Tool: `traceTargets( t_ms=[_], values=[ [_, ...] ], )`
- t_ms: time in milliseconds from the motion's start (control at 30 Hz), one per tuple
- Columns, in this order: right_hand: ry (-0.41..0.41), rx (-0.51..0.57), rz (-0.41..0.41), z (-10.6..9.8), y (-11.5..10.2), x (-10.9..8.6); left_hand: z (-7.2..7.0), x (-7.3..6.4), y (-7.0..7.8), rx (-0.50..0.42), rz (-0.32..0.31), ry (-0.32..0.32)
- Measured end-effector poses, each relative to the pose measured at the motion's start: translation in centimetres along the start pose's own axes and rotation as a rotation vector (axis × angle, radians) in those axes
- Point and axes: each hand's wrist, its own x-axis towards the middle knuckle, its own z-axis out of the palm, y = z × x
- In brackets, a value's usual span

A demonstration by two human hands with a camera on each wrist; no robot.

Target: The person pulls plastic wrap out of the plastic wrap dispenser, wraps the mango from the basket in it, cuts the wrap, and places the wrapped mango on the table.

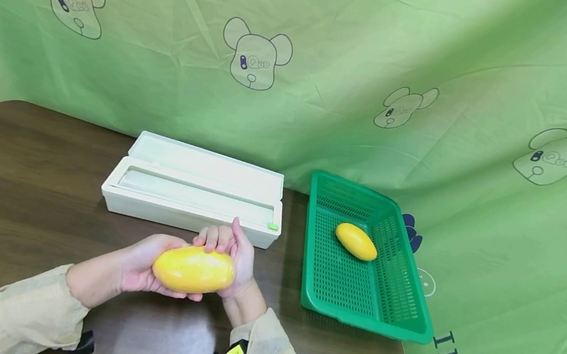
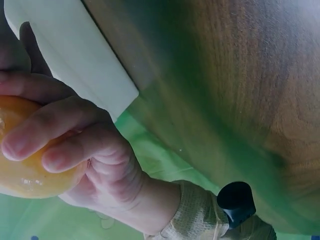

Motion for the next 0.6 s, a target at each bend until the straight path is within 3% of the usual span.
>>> traceTargets(
  t_ms=[233,433,600],
  values=[
    [0.021,0.002,0.078,0.0,-1.2,-0.4,0.1,0.0,0.3,-0.04,0.002,-0.018],
    [0.021,-0.109,0.108,0.0,-1.8,-1.0,-0.2,0.0,0.6,-0.052,0.036,0.023],
    [0.179,-0.15,0.04,0.7,-1.1,-0.6,0.1,0.4,0.5,-0.068,0.044,0.094]
  ],
)
